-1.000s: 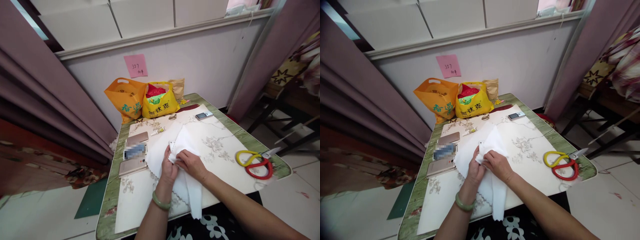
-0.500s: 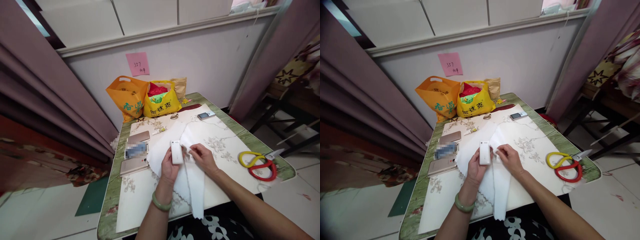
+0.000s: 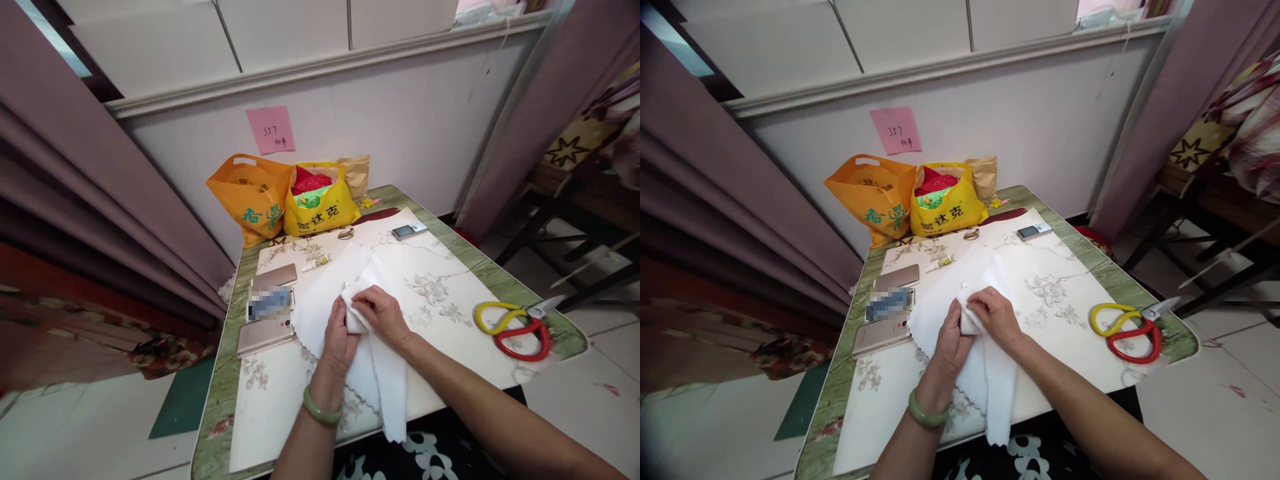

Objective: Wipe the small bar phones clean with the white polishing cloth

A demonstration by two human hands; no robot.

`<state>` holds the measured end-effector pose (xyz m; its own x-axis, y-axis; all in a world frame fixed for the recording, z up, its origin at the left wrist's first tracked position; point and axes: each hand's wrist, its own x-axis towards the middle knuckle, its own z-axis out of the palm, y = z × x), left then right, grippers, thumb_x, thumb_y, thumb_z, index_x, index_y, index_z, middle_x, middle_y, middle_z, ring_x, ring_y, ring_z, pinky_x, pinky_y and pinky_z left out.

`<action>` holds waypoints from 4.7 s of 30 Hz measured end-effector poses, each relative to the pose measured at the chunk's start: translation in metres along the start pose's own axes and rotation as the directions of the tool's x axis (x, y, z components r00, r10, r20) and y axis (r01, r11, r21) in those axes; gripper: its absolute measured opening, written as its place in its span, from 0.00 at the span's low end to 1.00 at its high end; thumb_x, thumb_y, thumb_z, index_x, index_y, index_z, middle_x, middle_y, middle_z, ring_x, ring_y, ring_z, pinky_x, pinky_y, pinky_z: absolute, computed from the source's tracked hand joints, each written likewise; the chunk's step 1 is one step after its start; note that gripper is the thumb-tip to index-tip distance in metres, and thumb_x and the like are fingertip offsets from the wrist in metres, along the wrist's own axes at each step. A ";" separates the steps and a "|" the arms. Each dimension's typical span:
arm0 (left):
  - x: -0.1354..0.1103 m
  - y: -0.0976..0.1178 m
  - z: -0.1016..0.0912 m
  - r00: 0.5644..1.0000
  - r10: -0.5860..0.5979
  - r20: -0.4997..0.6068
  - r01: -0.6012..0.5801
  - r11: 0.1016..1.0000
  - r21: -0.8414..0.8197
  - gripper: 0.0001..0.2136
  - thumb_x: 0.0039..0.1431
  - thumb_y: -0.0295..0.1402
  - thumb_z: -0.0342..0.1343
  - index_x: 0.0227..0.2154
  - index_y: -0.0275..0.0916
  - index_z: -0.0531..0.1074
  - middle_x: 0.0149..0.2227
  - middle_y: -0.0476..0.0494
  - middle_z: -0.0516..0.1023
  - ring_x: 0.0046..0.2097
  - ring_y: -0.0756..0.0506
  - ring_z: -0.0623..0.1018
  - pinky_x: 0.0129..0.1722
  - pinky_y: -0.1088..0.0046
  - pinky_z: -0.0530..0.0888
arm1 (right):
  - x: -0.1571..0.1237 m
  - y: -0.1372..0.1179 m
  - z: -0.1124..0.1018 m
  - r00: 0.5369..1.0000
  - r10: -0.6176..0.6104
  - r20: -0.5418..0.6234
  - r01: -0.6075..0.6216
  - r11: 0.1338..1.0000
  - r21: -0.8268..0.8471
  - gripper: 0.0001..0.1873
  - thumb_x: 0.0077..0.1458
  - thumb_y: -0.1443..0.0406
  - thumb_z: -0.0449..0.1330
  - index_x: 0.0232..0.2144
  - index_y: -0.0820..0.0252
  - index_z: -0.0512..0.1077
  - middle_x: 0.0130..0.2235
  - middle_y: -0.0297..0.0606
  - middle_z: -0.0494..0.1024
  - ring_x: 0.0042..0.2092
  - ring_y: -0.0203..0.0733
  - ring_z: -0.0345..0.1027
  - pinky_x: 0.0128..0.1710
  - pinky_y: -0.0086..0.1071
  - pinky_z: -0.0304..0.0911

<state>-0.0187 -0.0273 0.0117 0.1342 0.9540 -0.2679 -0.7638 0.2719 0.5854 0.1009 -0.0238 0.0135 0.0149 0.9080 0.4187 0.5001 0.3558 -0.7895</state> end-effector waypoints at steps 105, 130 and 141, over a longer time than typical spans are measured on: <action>0.001 -0.009 -0.001 0.997 0.044 -0.058 -0.043 0.999 0.027 0.13 0.55 0.33 0.59 0.42 0.36 0.75 0.40 0.43 0.80 0.44 0.47 0.78 0.50 0.69 0.70 | 0.000 -0.004 -0.004 0.972 -0.232 0.034 0.227 0.892 -0.392 0.11 0.63 0.63 0.54 0.35 0.51 0.76 0.35 0.34 0.78 0.41 0.40 0.67 0.59 0.47 0.44; -0.004 -0.007 -0.001 0.983 -0.055 -0.176 0.057 0.998 0.006 0.17 0.60 0.45 0.53 0.47 0.41 0.74 0.48 0.40 0.78 0.51 0.42 0.76 0.54 0.64 0.70 | -0.047 -0.015 -0.031 0.876 -0.251 0.412 0.424 0.808 -0.409 0.43 0.59 0.43 0.49 0.67 0.57 0.44 0.65 0.46 0.56 0.66 0.53 0.49 0.64 0.60 0.23; -0.010 -0.006 0.005 0.987 -0.151 -0.061 0.154 0.987 0.039 0.34 0.53 0.63 0.46 0.45 0.37 0.75 0.51 0.35 0.76 0.57 0.38 0.71 0.55 0.62 0.70 | -0.015 -0.012 -0.026 0.850 -0.325 0.415 0.502 0.739 -0.448 0.38 0.59 0.43 0.49 0.65 0.51 0.51 0.65 0.38 0.59 0.67 0.54 0.45 0.64 0.63 0.21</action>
<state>-0.0120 -0.0374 0.0146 0.2093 0.8923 -0.4000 -0.7088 0.4202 0.5666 0.1176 -0.0471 0.0287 -0.5093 0.7476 0.4264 0.7656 0.6198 -0.1723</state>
